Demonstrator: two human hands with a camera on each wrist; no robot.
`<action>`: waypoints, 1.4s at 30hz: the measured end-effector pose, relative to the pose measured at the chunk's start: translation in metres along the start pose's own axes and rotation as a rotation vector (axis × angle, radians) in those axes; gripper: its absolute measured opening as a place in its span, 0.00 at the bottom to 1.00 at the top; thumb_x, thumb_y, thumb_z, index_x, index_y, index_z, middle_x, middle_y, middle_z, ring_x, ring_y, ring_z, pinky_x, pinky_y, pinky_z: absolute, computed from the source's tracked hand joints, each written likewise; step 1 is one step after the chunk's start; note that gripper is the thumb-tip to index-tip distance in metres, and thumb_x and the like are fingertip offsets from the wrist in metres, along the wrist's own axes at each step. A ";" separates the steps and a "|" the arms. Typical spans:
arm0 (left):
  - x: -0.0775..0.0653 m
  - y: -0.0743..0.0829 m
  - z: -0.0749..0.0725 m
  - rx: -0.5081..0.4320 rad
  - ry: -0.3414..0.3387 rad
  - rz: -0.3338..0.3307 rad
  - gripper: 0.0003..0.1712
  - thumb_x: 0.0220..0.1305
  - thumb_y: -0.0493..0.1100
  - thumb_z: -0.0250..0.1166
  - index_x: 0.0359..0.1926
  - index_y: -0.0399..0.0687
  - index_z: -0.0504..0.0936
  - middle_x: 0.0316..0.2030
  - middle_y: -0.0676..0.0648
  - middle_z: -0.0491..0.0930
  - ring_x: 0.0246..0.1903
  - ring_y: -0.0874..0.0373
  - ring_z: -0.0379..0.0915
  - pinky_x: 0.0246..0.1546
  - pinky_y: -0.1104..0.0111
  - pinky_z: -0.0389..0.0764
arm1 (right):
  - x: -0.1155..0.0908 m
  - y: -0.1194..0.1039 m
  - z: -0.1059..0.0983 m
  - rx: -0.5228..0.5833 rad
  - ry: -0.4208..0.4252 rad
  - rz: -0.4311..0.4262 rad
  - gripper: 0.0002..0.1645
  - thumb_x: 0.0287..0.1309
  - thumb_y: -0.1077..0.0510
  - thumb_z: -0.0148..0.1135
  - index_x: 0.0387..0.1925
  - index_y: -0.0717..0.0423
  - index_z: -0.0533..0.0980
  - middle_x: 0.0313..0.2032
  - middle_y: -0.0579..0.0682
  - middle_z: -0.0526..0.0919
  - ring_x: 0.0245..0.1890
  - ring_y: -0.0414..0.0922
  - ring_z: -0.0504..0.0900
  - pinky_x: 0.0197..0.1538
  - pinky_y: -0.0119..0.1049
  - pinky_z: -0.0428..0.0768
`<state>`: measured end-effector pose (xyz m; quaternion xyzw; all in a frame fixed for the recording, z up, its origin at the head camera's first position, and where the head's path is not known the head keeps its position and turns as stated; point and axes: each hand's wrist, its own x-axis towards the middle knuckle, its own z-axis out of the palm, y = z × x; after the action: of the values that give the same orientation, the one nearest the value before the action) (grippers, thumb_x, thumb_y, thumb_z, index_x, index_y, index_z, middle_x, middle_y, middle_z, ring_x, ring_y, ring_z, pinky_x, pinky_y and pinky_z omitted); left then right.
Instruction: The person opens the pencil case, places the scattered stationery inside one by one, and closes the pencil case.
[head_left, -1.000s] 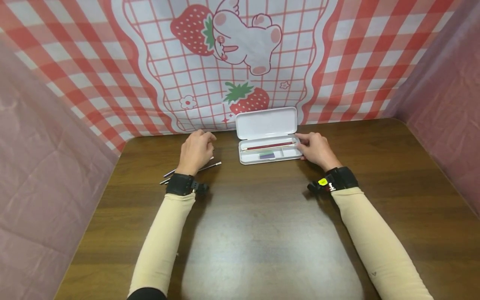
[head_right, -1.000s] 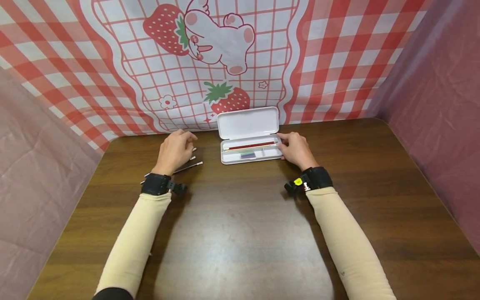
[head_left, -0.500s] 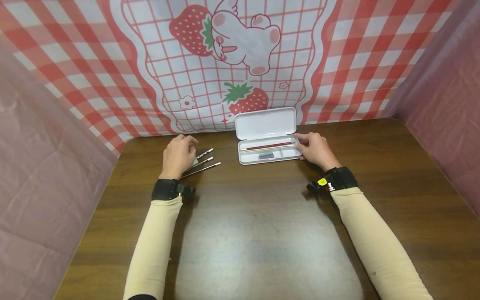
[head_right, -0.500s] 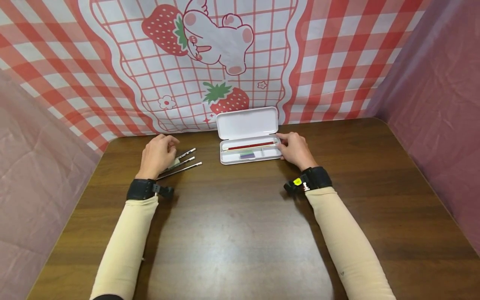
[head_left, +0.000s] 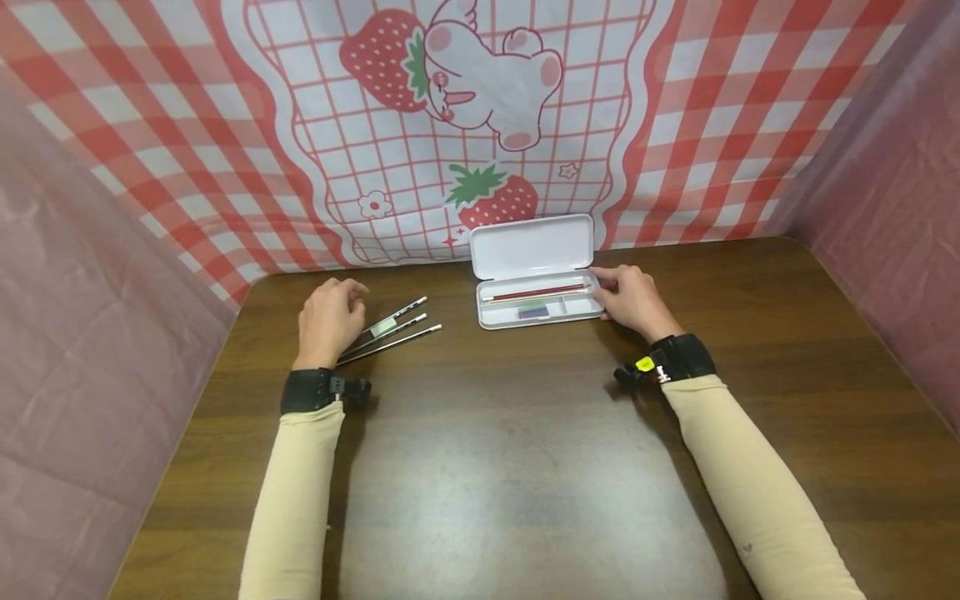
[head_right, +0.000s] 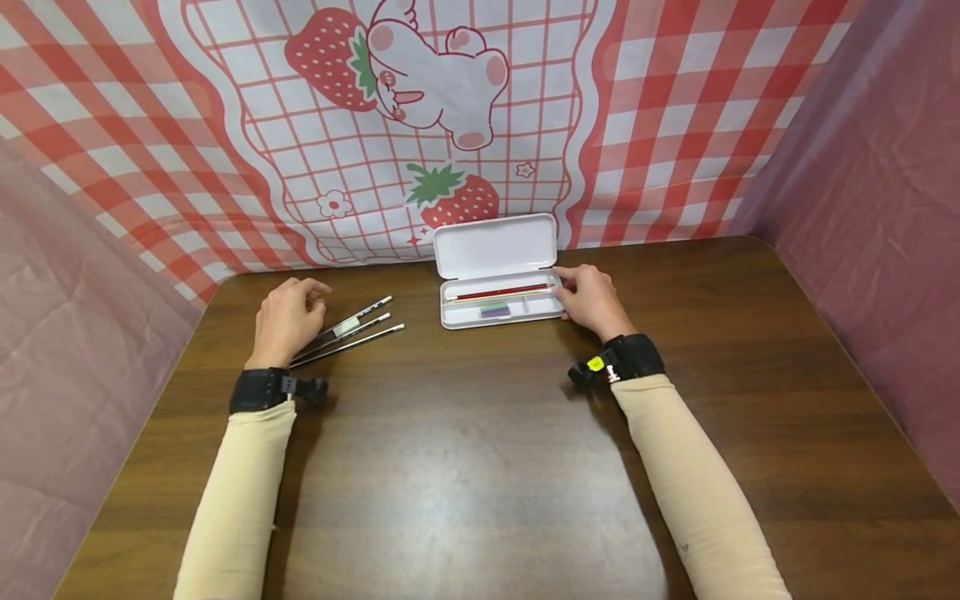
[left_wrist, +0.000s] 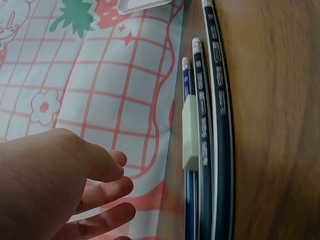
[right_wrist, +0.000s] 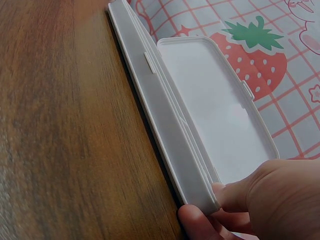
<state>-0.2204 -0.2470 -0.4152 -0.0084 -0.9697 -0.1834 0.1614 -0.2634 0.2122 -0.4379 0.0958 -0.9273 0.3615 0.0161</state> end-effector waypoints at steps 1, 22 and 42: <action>-0.001 -0.002 0.000 0.000 0.003 -0.002 0.15 0.60 0.38 0.57 0.45 0.48 0.87 0.39 0.43 0.84 0.42 0.42 0.80 0.35 0.42 0.81 | 0.000 0.000 0.000 0.000 0.000 -0.001 0.27 0.61 0.63 0.61 0.63 0.58 0.76 0.42 0.65 0.86 0.16 0.38 0.81 0.20 0.24 0.75; -0.003 -0.003 -0.030 -0.062 -0.097 -0.017 0.15 0.64 0.40 0.60 0.49 0.45 0.85 0.43 0.39 0.84 0.44 0.42 0.79 0.43 0.43 0.77 | 0.002 -0.002 0.001 0.011 -0.015 0.002 0.27 0.62 0.63 0.62 0.64 0.58 0.75 0.43 0.66 0.86 0.18 0.39 0.81 0.20 0.25 0.75; -0.004 -0.008 -0.016 -0.070 -0.376 -0.014 0.21 0.57 0.34 0.65 0.54 0.41 0.82 0.49 0.33 0.80 0.52 0.38 0.74 0.54 0.43 0.75 | 0.000 -0.002 -0.001 0.007 -0.015 0.019 0.27 0.63 0.63 0.62 0.64 0.58 0.75 0.44 0.66 0.85 0.18 0.41 0.82 0.20 0.24 0.75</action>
<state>-0.2126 -0.2599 -0.4053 -0.0415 -0.9758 -0.2132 -0.0242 -0.2629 0.2117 -0.4363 0.0899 -0.9270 0.3640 0.0051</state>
